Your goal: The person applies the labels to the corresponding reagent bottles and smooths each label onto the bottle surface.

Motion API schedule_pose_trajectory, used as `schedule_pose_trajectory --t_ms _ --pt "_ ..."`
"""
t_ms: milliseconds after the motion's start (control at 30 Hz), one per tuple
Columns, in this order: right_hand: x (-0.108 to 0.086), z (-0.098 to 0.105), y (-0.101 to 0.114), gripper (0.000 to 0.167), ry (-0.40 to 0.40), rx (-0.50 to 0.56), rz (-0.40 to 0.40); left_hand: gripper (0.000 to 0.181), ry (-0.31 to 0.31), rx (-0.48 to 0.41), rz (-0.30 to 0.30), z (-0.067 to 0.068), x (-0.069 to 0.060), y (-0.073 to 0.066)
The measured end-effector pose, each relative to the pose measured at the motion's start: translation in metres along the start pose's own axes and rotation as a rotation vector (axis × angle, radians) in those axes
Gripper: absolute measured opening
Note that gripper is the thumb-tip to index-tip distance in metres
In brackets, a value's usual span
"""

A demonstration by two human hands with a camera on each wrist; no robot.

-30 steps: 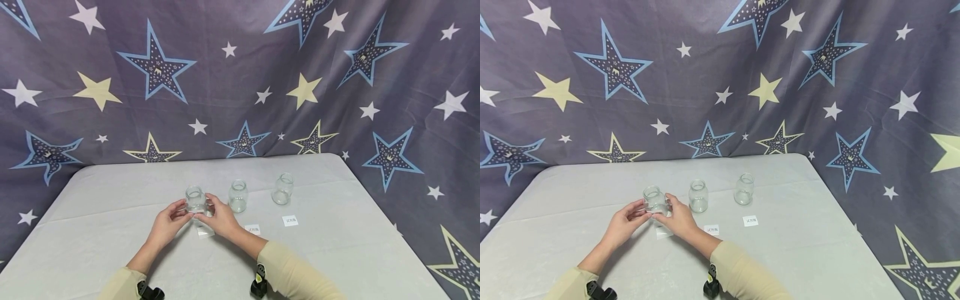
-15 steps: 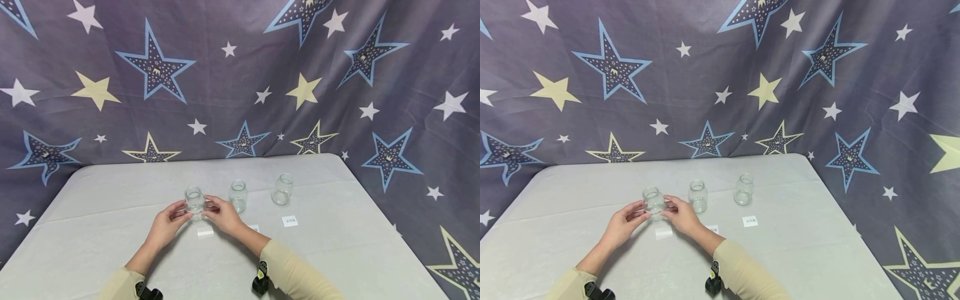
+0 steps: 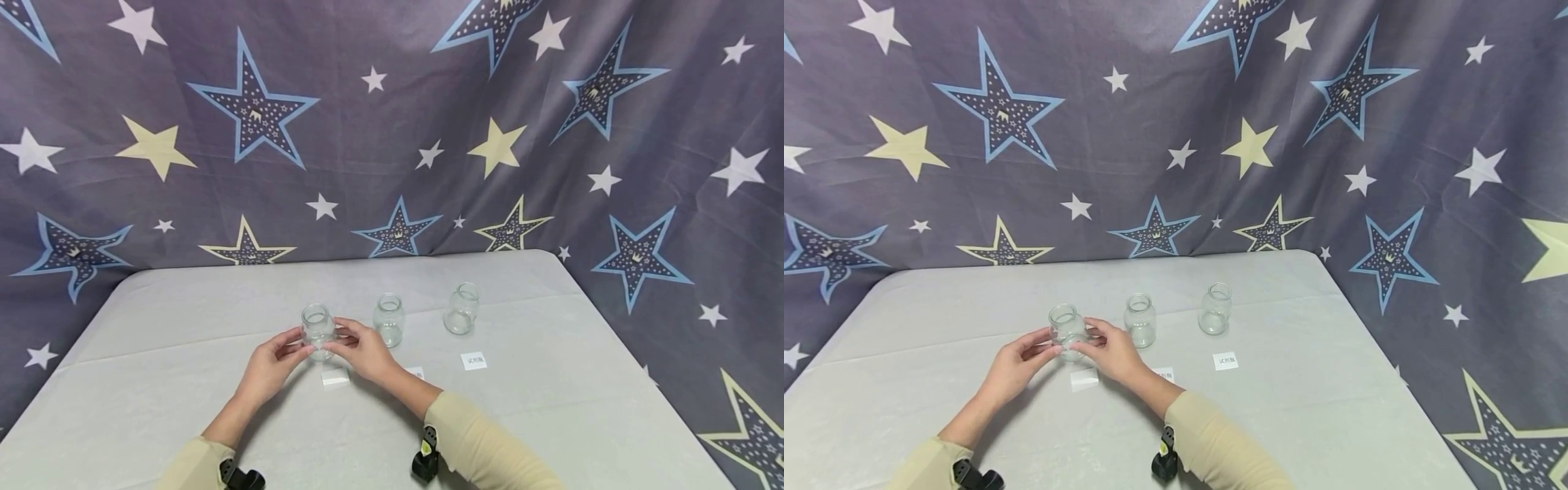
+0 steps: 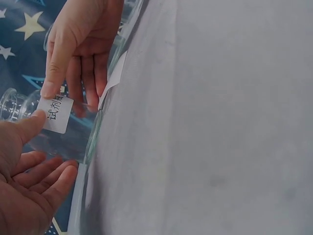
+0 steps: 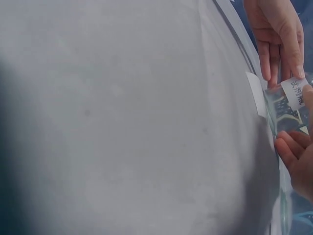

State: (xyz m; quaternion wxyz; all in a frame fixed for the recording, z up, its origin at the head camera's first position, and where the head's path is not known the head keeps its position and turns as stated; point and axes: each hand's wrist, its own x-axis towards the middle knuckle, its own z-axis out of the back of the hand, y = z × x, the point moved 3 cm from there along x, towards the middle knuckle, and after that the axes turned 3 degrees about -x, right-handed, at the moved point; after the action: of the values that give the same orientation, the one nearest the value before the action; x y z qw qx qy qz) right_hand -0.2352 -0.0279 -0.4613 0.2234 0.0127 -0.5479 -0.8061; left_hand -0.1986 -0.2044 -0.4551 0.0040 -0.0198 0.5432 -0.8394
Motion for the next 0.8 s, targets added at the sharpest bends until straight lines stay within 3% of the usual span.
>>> schedule_pose_trajectory --t_ms 367,800 --pt "0.0009 0.0040 -0.0042 0.043 0.035 -0.044 0.014 0.045 -0.006 0.034 -0.017 0.0007 0.0003 0.0004" --pt "-0.0019 0.0099 0.0012 0.038 0.026 -0.098 -0.012 0.040 -0.015 0.061 0.025 0.0039 -0.0025 0.0026"
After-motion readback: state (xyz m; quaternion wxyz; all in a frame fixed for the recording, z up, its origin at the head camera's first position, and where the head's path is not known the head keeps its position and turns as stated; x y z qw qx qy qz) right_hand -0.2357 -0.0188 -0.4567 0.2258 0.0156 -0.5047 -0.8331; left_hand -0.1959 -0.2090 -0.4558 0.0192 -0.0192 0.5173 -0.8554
